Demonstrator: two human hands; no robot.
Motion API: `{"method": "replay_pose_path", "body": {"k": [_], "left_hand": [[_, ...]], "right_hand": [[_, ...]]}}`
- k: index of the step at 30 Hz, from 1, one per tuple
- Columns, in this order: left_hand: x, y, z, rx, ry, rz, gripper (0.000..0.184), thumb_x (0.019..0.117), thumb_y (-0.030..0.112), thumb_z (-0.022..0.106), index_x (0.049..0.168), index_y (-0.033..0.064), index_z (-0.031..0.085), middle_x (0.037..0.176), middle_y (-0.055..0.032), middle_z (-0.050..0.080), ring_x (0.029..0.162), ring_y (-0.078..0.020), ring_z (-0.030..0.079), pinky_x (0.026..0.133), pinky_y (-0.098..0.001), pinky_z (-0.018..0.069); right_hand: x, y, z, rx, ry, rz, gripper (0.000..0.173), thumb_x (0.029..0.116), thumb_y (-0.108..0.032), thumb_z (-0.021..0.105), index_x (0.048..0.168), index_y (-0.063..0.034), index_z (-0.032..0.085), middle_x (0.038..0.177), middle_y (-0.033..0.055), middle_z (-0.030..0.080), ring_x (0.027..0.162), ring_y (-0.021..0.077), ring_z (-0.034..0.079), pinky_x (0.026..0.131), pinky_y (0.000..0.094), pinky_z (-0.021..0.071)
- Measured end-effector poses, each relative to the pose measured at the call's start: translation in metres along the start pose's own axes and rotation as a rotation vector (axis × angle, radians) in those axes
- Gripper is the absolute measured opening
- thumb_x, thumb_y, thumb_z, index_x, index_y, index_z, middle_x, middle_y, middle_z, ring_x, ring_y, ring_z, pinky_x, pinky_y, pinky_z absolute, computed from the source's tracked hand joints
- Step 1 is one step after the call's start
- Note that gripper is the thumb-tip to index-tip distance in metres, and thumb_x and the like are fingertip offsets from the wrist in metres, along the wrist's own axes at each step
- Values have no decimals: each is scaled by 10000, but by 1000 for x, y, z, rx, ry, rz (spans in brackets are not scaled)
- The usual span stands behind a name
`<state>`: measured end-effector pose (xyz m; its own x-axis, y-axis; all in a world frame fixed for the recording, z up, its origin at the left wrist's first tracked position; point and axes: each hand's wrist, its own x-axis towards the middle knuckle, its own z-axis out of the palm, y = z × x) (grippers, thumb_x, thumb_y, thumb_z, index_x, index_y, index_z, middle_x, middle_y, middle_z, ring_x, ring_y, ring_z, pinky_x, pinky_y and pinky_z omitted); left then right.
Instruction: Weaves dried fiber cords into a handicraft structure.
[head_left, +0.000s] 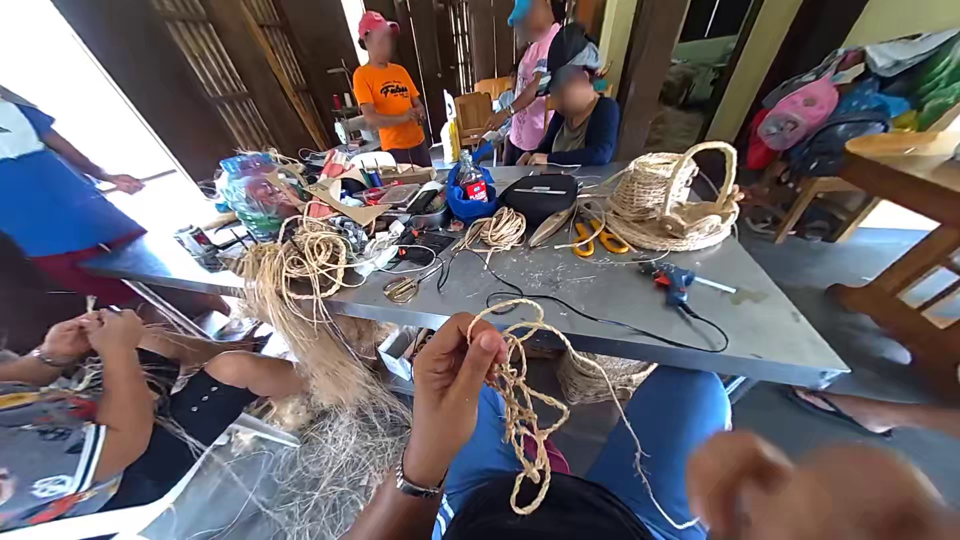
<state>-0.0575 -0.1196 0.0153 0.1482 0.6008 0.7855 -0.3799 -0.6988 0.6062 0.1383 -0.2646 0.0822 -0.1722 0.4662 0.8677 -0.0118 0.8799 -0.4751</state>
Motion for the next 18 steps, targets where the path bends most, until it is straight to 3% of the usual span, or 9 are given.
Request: {"method": "replay_pose_path", "body": {"k": [2,3,4,5,7,11,15,18], "left_hand": [[-2,-7,-4,45,31,-4,184,1061,231,556,990,108,673,861,47,671,738,-15,626,649,-168,536],[-3,-12,-6,61,42,-13,184,1060,230,557,985,111,676,857,48,675,728,-13,625,645,-169,534],[-3,-18,-7,75,45,-26,184,1062,227,553,982,112,673,857,48,675,724,-14,623,641,-171,534],[-2,-24,-9,88,44,-48,182,1064,223,549,981,116,671,855,48,673,722,-15,622,636,-172,533],[1,-36,-11,125,39,-110,177,1063,237,553,980,144,679,854,62,677,723,-7,624,643,-171,536],[-3,-49,-14,145,-16,-223,167,1076,251,528,1008,171,658,853,79,650,697,-5,604,630,-169,536],[-3,-61,-13,35,-22,-360,271,1096,348,456,1059,184,669,889,66,648,700,-18,595,598,-169,516],[-5,-66,-3,-21,-36,-482,376,1108,396,379,1135,160,671,944,40,644,700,-22,580,602,-168,508]], "right_hand": [[0,44,-25,-300,-26,46,262,1030,-423,577,1167,-221,671,1254,-84,627,1015,-7,607,840,179,516],[-1,72,-35,-398,-31,97,329,1028,-454,584,1244,-216,652,1323,-62,603,933,-19,590,751,163,504],[-2,95,-41,-460,-40,185,431,1008,-482,615,1320,-185,633,1300,-40,612,837,-22,556,677,161,473],[-5,114,-42,-482,-39,277,496,976,-501,656,1329,-153,638,1168,-38,653,743,-24,528,614,162,446],[-9,137,-36,-440,-43,423,483,950,-466,704,1283,-119,665,1060,-64,736,674,-54,548,571,136,451],[-14,150,-27,-364,13,475,211,958,-229,719,1111,-83,710,865,-59,720,692,-14,654,608,155,570],[-9,153,-36,-439,2,378,173,1028,-159,616,1119,-34,695,930,0,721,769,19,677,690,177,594],[-5,155,-42,-621,32,293,184,1023,-158,622,1089,-44,750,1018,60,702,806,43,652,708,177,564]]}}
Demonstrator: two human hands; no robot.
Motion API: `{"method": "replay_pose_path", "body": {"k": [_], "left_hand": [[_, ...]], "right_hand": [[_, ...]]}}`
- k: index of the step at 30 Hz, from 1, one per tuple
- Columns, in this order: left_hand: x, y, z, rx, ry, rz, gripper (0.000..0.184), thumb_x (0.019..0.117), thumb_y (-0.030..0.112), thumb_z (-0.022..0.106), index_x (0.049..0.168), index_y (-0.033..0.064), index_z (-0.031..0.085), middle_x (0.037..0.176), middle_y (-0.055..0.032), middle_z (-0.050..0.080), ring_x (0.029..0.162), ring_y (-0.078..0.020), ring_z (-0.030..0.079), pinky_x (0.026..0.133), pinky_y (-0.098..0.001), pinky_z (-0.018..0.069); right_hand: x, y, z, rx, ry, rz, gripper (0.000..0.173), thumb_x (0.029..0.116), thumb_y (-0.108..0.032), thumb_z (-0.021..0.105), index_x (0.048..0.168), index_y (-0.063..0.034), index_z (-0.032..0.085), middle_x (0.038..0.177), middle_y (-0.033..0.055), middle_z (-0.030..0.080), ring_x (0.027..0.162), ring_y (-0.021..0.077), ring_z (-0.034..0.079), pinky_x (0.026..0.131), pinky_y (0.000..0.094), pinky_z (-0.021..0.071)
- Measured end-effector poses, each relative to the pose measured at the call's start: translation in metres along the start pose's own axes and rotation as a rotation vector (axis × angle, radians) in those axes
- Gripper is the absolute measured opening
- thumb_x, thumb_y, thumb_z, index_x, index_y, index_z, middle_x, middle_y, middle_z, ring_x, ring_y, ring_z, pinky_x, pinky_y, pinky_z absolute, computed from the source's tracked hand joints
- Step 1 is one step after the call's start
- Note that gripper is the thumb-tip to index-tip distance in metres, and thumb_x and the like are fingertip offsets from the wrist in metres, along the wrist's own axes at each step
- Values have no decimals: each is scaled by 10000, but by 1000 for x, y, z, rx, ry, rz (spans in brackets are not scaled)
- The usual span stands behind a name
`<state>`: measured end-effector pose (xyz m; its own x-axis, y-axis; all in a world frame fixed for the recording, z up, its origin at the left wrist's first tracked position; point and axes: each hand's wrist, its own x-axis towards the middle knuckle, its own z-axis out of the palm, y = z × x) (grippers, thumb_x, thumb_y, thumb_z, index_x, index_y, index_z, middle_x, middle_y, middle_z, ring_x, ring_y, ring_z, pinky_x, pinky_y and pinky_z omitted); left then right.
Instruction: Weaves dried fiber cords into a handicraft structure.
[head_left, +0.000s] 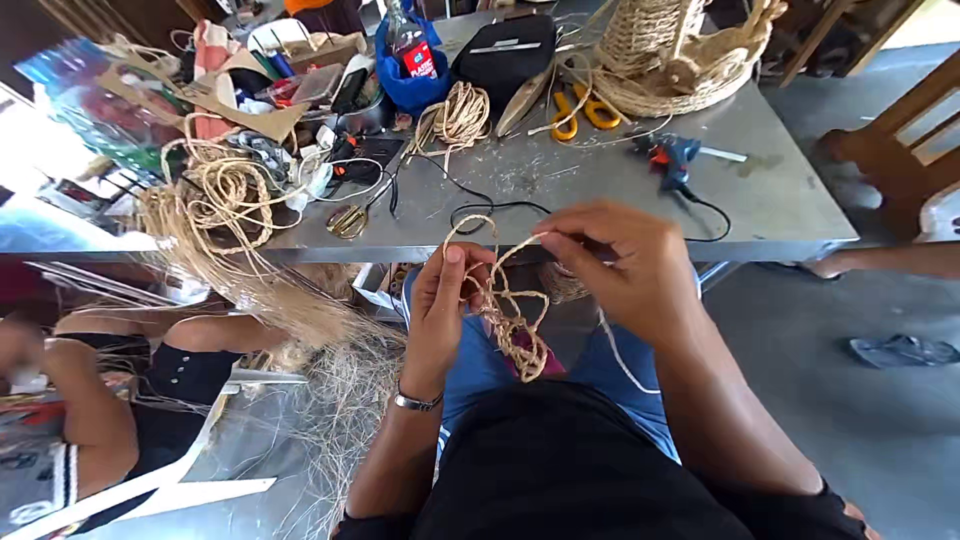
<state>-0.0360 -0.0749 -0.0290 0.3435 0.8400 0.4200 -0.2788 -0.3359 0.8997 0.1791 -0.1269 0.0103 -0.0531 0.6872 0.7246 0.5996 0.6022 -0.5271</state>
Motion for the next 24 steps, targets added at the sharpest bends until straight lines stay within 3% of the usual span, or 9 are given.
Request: {"method": "replay_pose_path", "body": {"k": [3,6,11,15,20,22,24], "left_hand": [[-12,0,11,60,-30,-30,409,1116,422,319,1148,165,635,1085,27,634,688,-15,559,579,-157,487],[-20,2,16,124,-69,19,424,1114,415,335,1142,151,666,1051,29,668,684,-24,573,585,-182,501],[-16,-5,31,178,-126,180,136,1037,199,594,1050,123,706,989,37,676,738,-18,587,638,-183,503],[-14,-2,34,189,-163,216,257,1091,240,488,1068,116,712,998,26,701,739,-19,601,631,-183,509],[-13,-2,26,169,-158,215,328,1114,277,416,1038,106,685,895,31,665,722,-24,590,639,-187,502],[-15,0,23,82,-183,213,326,1103,324,442,1045,138,702,987,41,687,802,-18,616,672,-176,514],[-18,1,22,-26,-217,214,224,1032,382,588,1036,189,700,1071,71,682,884,-2,624,726,-169,524]], "right_hand": [[-6,-1,-4,-44,97,29,179,1010,-148,648,1100,-37,756,1091,132,616,858,101,632,740,206,555],[-12,-6,0,124,143,39,169,1001,-138,659,1102,-38,750,1162,139,576,852,94,650,717,211,595],[-5,3,13,172,174,14,165,989,-150,684,1097,-59,767,1099,100,647,914,91,669,785,217,600],[-7,0,7,300,95,83,169,996,-120,667,1128,-34,728,1089,78,666,879,91,688,762,225,615],[-12,-9,5,513,-11,155,190,911,-6,732,1100,-12,721,1100,76,691,868,126,708,773,262,636],[-11,-11,7,461,17,136,160,920,-2,719,1079,-20,731,1059,62,705,840,101,706,759,243,631],[-9,-11,10,455,28,118,146,935,-6,706,1078,-20,732,980,48,735,791,82,707,731,231,624]]}}
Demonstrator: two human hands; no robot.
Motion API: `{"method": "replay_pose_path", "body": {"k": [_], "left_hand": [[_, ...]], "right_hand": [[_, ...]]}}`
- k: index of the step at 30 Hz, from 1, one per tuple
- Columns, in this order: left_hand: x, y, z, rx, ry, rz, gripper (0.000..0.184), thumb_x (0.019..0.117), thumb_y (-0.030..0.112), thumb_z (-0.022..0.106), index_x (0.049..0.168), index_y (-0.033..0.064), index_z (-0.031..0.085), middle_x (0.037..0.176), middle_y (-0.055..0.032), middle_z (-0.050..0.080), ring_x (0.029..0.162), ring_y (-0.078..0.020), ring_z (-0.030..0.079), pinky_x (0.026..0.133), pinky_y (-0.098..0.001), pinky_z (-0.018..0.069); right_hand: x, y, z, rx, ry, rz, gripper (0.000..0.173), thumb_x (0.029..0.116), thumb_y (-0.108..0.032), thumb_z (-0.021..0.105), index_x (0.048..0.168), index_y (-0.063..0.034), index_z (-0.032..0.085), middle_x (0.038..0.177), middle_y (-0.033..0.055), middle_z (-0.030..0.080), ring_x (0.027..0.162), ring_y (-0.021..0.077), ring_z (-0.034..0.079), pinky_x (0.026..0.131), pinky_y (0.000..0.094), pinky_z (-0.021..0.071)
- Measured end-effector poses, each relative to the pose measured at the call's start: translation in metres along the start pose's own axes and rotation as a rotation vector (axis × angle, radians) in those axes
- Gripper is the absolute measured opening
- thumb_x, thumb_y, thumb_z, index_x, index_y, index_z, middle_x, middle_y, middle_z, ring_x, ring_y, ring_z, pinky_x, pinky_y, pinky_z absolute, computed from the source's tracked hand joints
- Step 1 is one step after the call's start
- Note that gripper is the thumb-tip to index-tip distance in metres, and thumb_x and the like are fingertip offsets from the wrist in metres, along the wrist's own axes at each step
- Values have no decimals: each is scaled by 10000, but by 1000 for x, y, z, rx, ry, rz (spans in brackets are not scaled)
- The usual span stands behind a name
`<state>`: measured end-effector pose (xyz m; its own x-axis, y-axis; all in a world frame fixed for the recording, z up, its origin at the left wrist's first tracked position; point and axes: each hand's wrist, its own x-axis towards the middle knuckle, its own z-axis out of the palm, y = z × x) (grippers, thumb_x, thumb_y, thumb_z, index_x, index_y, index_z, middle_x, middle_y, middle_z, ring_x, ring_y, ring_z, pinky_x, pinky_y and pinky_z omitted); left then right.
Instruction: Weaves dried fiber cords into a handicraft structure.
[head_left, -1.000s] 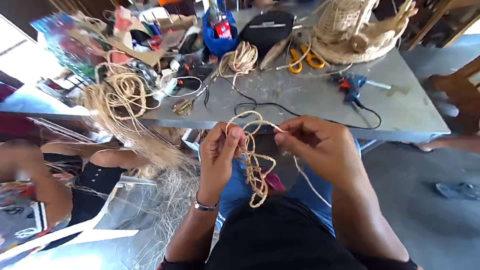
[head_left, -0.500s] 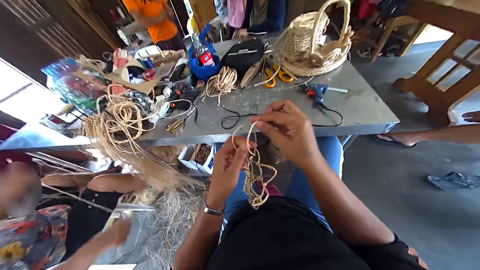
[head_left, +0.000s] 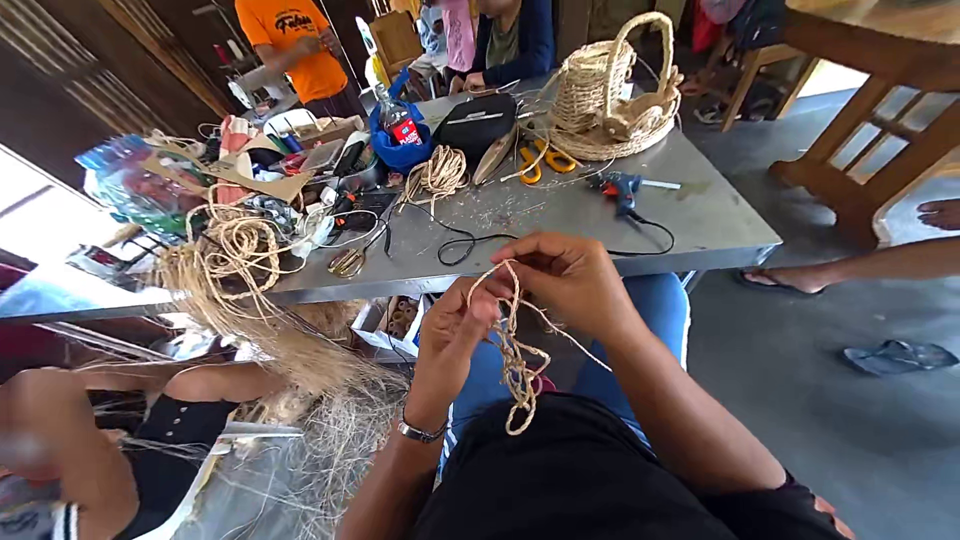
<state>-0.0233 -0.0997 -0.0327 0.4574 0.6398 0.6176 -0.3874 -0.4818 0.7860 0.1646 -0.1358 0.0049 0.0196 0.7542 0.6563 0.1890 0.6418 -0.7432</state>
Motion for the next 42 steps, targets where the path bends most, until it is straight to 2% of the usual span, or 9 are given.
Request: {"method": "replay_pose_path", "body": {"k": [3,10,13,16,21,28,32,35,42], "left_hand": [[0,3,2,7,9,20,208,885,304,805,952,201,637,1127,69,651,883,15,598,716,-155,510],[-3,10,6,253,80,8,315,860,292,826,980,122,590,961,34,693,819,0,595,668,-163,462],[-1,8,7,295,107,59,235,936,270,749,995,60,662,911,32,682,761,8,578,635,-160,459],[0,8,4,239,62,128,206,1054,194,571,1025,16,670,922,20,688,832,-17,634,750,-207,542],[-2,15,-8,185,-93,227,350,1109,296,430,1018,32,641,935,23,677,824,16,598,726,-171,503],[-9,27,-16,88,-152,210,289,1099,268,467,1068,56,661,984,24,693,890,-9,634,775,-193,535],[-14,27,-12,-166,-168,89,238,1075,269,526,1127,113,699,1043,23,721,891,-7,653,755,-172,535],[-16,33,-8,-296,-150,-17,276,1085,292,497,1144,111,696,1036,19,714,821,13,625,684,-140,498],[-15,31,-3,-171,-128,15,272,1085,248,505,1153,78,705,1025,14,710,795,22,599,663,-137,478]], "right_hand": [[4,-1,2,36,-31,27,136,950,-12,683,1080,-18,722,885,33,730,727,65,683,679,211,600],[9,-6,1,43,-35,75,132,954,-57,669,1082,-43,695,895,21,710,736,78,675,678,226,592],[13,-8,1,11,-30,99,176,944,-69,688,1120,-62,707,912,24,719,759,97,689,700,250,607],[15,-13,-9,127,-98,218,250,910,-92,711,1160,-89,690,908,12,716,774,85,667,722,246,580],[16,-14,-27,546,-381,415,152,946,-144,642,1095,-175,634,853,-14,694,664,-8,568,601,140,448],[9,-16,-45,584,-685,423,150,998,-186,572,1148,-178,571,898,-27,665,807,61,660,712,213,560],[4,-18,-46,555,-627,405,144,1006,-179,537,1145,-169,572,928,-29,676,889,83,683,834,261,580],[2,-20,-44,530,-530,366,158,978,-158,640,1123,-163,575,966,-6,714,931,94,702,891,268,572],[-3,-25,-34,734,-353,325,119,990,-102,606,1082,-155,553,993,83,719,931,192,737,895,347,607]]}}
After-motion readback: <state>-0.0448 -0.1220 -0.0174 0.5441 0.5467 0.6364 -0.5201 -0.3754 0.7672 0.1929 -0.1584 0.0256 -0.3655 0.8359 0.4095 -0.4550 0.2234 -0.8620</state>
